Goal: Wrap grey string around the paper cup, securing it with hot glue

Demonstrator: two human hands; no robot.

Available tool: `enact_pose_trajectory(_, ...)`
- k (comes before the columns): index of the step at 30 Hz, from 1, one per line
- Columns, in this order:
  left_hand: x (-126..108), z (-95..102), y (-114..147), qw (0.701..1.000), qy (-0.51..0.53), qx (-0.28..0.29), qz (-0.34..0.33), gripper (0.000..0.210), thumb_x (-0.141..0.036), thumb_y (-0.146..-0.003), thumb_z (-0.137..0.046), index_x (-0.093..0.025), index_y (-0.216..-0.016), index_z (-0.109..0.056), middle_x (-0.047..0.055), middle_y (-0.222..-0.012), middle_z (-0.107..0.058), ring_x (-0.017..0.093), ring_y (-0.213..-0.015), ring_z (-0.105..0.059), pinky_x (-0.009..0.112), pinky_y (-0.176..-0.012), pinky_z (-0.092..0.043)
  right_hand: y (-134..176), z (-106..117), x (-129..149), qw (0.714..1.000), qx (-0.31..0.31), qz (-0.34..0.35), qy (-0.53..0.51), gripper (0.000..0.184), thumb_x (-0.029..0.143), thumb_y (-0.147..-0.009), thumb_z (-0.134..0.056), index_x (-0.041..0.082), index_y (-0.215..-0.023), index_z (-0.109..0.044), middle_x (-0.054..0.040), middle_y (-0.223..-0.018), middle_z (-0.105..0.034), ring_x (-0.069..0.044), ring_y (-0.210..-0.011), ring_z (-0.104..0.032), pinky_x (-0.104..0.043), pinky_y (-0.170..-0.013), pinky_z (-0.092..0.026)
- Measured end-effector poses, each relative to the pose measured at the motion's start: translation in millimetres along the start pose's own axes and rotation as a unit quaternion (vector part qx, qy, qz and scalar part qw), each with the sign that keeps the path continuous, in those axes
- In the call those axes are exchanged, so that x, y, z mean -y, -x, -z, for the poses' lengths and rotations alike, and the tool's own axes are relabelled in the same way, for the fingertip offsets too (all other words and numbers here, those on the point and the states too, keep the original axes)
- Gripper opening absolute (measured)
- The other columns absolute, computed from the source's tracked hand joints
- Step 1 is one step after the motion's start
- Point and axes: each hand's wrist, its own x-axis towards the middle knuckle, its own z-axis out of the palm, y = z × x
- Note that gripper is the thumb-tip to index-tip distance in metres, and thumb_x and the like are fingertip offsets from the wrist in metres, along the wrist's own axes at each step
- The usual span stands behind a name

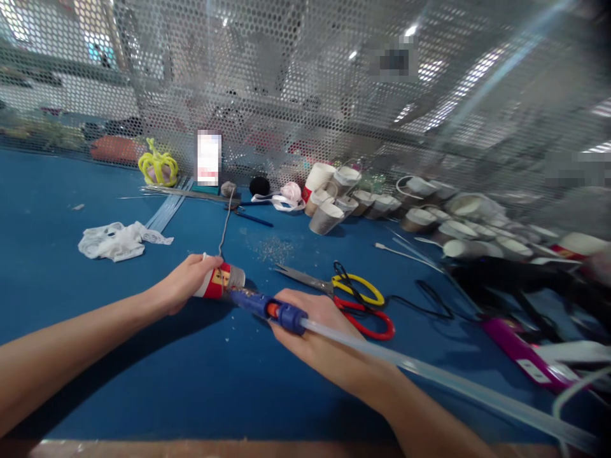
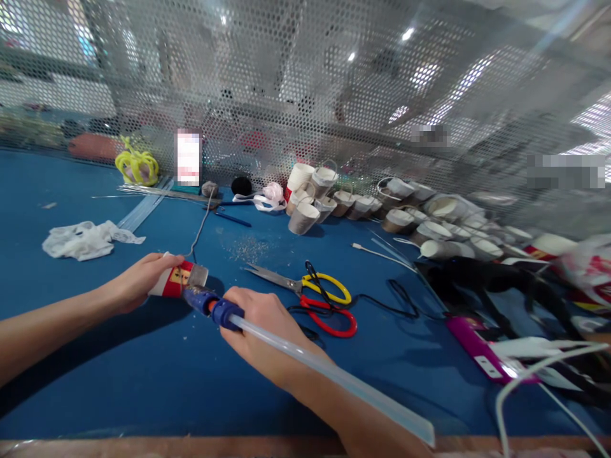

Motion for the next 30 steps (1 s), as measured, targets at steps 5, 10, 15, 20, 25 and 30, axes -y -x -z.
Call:
enact_pose_trajectory(5, 0.7, -0.6, 0.6, 1.0, 0.005, -0.004, -0.003, 0.02, -0.033, -0.064, -0.052, -0.013, -0.059, -0.054, -0.001, -0.049, -0.056, 0.012, -0.046, -0.053, 0.02, -0.045, -0.037, 0.2, -0.2, -0.3, 1.0, -0.009, -0.017, -0.003, 0.004, 0.017, -0.071, -0.046, 0.018, -0.068, -0.046, 0.0021, -0.065, -0.05, -0.009, -0.056, -0.044, -0.02, -0.052, -0.033)
enact_pose_trajectory(10, 0.8, -1.4, 1.0, 1.0, -0.002, -0.011, -0.008, 0.021, -0.033, -0.064, -0.052, -0.013, -0.058, -0.053, -0.001, -0.047, -0.055, 0.012, -0.043, -0.051, 0.019, -0.042, -0.036, 0.1, 0.1, 0.1, 1.0, 0.0, -0.023, 0.001, 0.006, 0.017, -0.071, -0.046, 0.018, -0.065, -0.046, 0.0028, -0.063, -0.049, -0.009, -0.055, -0.043, -0.02, -0.051, -0.032)
enact_pose_trajectory(15, 0.6, -1.6, 1.6, 1.0, 0.004, -0.008, -0.005, 0.021, -0.033, -0.064, -0.052, -0.013, -0.058, -0.054, -0.002, -0.047, -0.055, 0.011, -0.043, -0.051, 0.019, -0.043, -0.036, -1.3, 2.1, 1.7, 1.0, -0.012, -0.016, -0.005, 0.006, 0.016, -0.071, -0.046, 0.018, -0.064, -0.046, 0.0026, -0.062, -0.049, -0.008, -0.054, -0.043, -0.02, -0.05, -0.032)
enact_pose_trajectory(20, 2.4, -0.7, 0.9, 1.0, -0.006, -0.01, -0.011, 0.021, -0.033, -0.064, -0.052, -0.013, -0.059, -0.054, -0.002, -0.047, -0.055, 0.011, -0.043, -0.05, 0.019, -0.042, -0.035, -0.6, 2.2, 1.4, 1.0, 0.002, -0.017, 0.01, 0.008, 0.016, -0.07, -0.046, 0.018, -0.063, -0.045, 0.0029, -0.061, -0.049, -0.008, -0.052, -0.042, -0.02, -0.05, -0.032)
enact_pose_trajectory(25, 4.4, 1.4, -1.6, 1.0, -0.011, -0.015, -0.017, 0.022, -0.034, -0.064, -0.052, -0.013, -0.058, -0.054, -0.002, -0.046, -0.054, 0.011, -0.042, -0.05, 0.019, -0.042, -0.035, -0.3, 1.5, 1.1, 1.0, 0.006, -0.01, 0.007, 0.008, 0.016, -0.07, -0.046, 0.018, -0.063, -0.045, 0.003, -0.061, -0.048, -0.008, -0.053, -0.043, -0.019, -0.05, -0.032)
enact_pose_trajectory(30, 3.7, 0.7, -1.5, 1.0, 0.0, 0.001, -0.013, 0.022, -0.034, -0.064, -0.051, -0.013, -0.058, -0.054, -0.001, -0.048, -0.056, 0.012, -0.045, -0.052, 0.02, -0.045, -0.037, -1.4, -1.2, -1.6, 0.999, -0.019, -0.031, -0.013, 0.011, 0.018, -0.072, -0.045, 0.018, -0.061, -0.042, 0.0041, -0.057, -0.045, -0.007, -0.049, -0.04, -0.019, -0.047, -0.031)
